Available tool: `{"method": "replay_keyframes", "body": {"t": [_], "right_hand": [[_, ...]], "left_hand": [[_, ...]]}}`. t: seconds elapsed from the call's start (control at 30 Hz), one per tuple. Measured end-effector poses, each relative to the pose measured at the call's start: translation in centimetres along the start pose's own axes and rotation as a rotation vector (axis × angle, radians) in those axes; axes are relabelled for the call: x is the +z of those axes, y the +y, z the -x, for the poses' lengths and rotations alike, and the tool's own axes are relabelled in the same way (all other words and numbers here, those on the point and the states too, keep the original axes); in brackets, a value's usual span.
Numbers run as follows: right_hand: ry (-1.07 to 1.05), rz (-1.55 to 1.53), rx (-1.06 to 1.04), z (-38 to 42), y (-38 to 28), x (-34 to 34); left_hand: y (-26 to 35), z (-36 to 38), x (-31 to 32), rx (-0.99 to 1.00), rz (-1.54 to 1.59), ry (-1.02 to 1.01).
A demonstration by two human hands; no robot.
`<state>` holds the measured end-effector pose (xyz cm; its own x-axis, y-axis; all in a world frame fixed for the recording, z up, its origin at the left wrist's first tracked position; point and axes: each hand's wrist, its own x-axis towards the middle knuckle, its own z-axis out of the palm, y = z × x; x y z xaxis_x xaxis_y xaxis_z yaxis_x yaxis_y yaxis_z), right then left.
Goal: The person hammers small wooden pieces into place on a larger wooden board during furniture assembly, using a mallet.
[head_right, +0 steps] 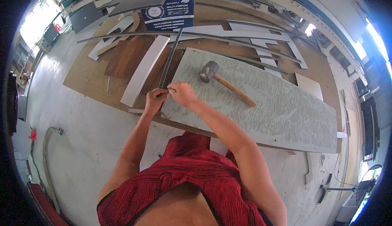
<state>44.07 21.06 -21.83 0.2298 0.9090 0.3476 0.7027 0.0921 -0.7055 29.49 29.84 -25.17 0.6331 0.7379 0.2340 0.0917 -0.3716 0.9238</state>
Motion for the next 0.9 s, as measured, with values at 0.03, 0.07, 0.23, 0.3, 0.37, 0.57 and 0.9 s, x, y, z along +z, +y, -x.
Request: {"method": "replay_keyframes", "body": {"t": [0.03, 0.07, 0.23, 0.3, 0.37, 0.57, 0.9], "right_hand": [[-0.021, 0.029, 0.031, -0.2, -0.2, 0.2], [-0.046, 0.072, 0.029, -0.3, -0.2, 0.2], [-0.081, 0.132, -0.026, -0.3, -0.2, 0.2], [-0.061, 0.112, -0.042, -0.2, 0.1, 0.4], [-0.052, 0.101, -0.049, -0.1, 0.3, 0.5], [-0.073, 0.096, -0.038, 0.0, -0.1, -0.2], [0.274, 0.662, 0.279, 3.9, 2.5, -10.4]], "left_hand": [[-0.1, 0.0, 0.1, 0.004, -0.003, 0.016], [-0.1, 0.1, 0.2, 0.008, -0.006, 0.031], [0.2, 0.3, 0.5, -0.066, 0.066, 0.034], [1.0, 0.4, 0.6, -0.141, 0.136, 0.033], [0.8, 0.4, 0.8, -0.106, 0.114, 0.049], [0.3, 0.4, 1.0, -0.117, 0.119, 0.062], [-0.2, 0.3, 0.8, -0.001, 0.114, 0.096]]}}
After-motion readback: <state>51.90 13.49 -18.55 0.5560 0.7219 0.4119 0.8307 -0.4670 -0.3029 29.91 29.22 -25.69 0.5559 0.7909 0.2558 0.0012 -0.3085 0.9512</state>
